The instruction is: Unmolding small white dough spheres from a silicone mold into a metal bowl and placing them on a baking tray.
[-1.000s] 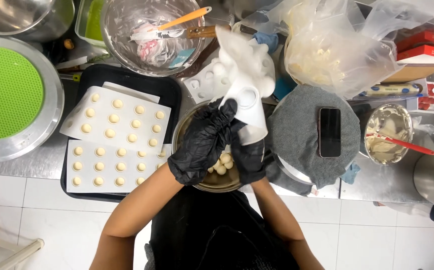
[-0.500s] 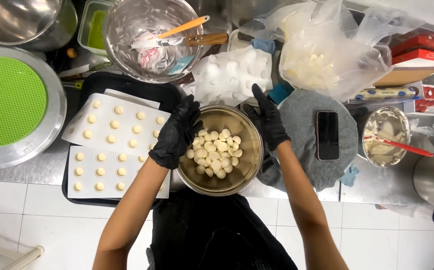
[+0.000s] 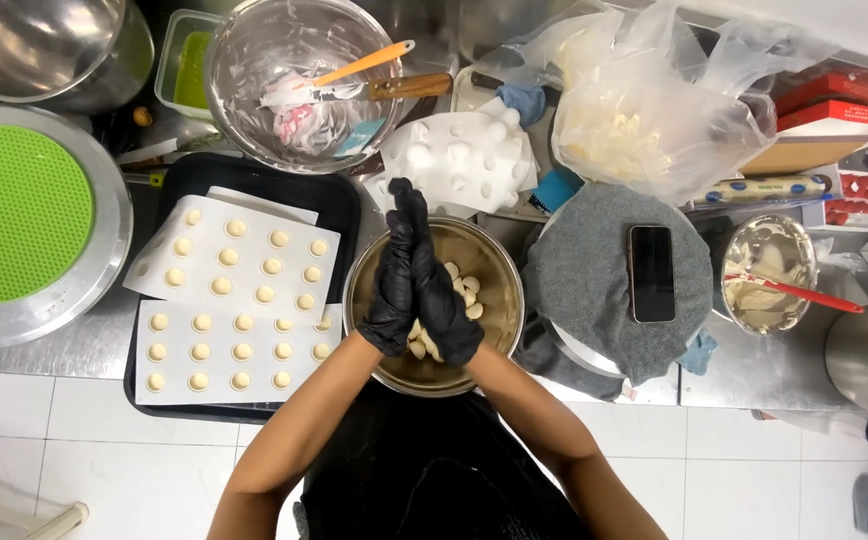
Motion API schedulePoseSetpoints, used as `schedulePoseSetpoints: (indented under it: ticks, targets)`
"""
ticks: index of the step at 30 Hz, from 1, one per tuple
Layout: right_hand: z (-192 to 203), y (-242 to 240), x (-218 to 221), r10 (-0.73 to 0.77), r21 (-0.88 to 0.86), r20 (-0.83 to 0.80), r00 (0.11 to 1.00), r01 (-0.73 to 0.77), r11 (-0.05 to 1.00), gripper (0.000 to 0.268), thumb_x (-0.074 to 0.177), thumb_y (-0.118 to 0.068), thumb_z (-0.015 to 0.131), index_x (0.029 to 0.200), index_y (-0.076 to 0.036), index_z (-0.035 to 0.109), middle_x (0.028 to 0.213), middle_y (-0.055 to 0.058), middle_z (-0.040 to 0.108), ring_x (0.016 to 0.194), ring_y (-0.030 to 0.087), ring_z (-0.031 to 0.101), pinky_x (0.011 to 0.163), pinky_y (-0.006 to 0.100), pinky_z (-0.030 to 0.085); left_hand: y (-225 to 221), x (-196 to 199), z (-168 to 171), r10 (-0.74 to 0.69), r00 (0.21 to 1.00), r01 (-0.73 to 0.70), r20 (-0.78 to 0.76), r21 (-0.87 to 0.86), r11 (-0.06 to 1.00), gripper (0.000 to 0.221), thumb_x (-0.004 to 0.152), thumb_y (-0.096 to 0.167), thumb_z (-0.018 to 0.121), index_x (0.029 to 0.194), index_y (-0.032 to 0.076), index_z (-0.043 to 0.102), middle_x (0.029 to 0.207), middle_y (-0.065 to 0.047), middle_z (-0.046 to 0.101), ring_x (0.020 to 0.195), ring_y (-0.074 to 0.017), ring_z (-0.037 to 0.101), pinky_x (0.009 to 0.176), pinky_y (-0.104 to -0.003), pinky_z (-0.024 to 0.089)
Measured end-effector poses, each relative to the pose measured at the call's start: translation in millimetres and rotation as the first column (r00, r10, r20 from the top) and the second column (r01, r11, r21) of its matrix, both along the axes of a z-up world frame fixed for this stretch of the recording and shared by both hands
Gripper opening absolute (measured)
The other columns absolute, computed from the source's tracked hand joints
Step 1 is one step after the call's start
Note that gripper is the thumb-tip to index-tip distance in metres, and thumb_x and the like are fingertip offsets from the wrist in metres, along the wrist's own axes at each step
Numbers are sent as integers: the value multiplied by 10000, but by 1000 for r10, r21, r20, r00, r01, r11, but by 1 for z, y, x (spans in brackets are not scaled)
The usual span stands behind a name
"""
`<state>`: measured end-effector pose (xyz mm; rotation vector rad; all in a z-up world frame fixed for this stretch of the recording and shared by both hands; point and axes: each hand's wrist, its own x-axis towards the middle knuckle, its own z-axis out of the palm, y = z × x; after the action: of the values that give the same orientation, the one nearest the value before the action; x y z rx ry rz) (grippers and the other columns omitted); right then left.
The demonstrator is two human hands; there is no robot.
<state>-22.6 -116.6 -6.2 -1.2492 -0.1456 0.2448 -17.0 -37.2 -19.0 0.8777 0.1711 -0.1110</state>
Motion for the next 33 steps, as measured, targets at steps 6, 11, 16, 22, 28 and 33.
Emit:
schedulePoseSetpoints:
  ticks: [6, 11, 16, 22, 28, 33]
  targets:
    - [-40, -14, 18, 32, -190, 31, 999, -25, 981, 620, 1106, -234, 512, 1677, -40, 368, 1435, 91, 545, 1180, 204, 501, 1060, 357, 440, 10, 10, -12, 78, 995, -75, 67, -45, 996, 593, 1129, 395, 366, 1594, 28, 394, 1509, -25, 535, 1311, -123, 497, 1124, -266, 394]
    - [-32, -4, 31, 54, 281, -148, 988, -11, 960, 584, 1154, -245, 385, 1691, -111, 197, 1663, 17, 336, 1504, 141, 335, 1219, 279, 248, -15, -1, -1, 133, 983, -143, 129, 72, 987, 559, 1130, 315, 409, 1614, 53, 313, 1528, -13, 497, 1314, -124, 494, 1121, -256, 390]
    - [1, 14, 34, 72, 234, -2, 997, -70, 970, 604, 1122, -162, 405, 1680, -149, 174, 1713, -3, 280, 1552, 129, 301, 1253, 260, 236, -8, 18, -20, 214, 959, -202, 187, -80, 976, 522, 1162, 248, 390, 1616, -8, 351, 1577, -55, 482, 1389, -125, 479, 1168, -250, 377]
    - [-6, 2, 45, 50, 318, -420, 906, 95, 943, 580, 1138, -132, 394, 1704, -116, 269, 1548, 89, 434, 1330, 169, 378, 1087, 301, 311, 4, 5, -1, 191, 939, -259, 288, 222, 940, 560, 1112, 151, 377, 1621, -25, 222, 1670, -83, 299, 1494, -116, 323, 1220, -247, 258]
    - [1, 13, 29, 152, 222, -78, 985, -131, 966, 549, 1144, -216, 356, 1660, -69, 238, 1686, 73, 327, 1558, 166, 298, 1284, 281, 191, 15, -22, -23, 267, 936, -292, 231, 81, 953, 524, 1136, 182, 368, 1624, 3, 304, 1656, -107, 403, 1486, -155, 398, 1242, -260, 301]
    - [-23, -1, -7, 237, 37, -89, 967, -234, 971, 543, 1135, -219, 361, 1637, -38, 258, 1702, 74, 292, 1566, 186, 282, 1288, 306, 202, 61, -33, 8, 209, 949, -307, 237, 532, 789, 532, 1119, 130, 503, 1619, 32, 350, 1679, -103, 403, 1531, -207, 370, 1245, -312, 310]
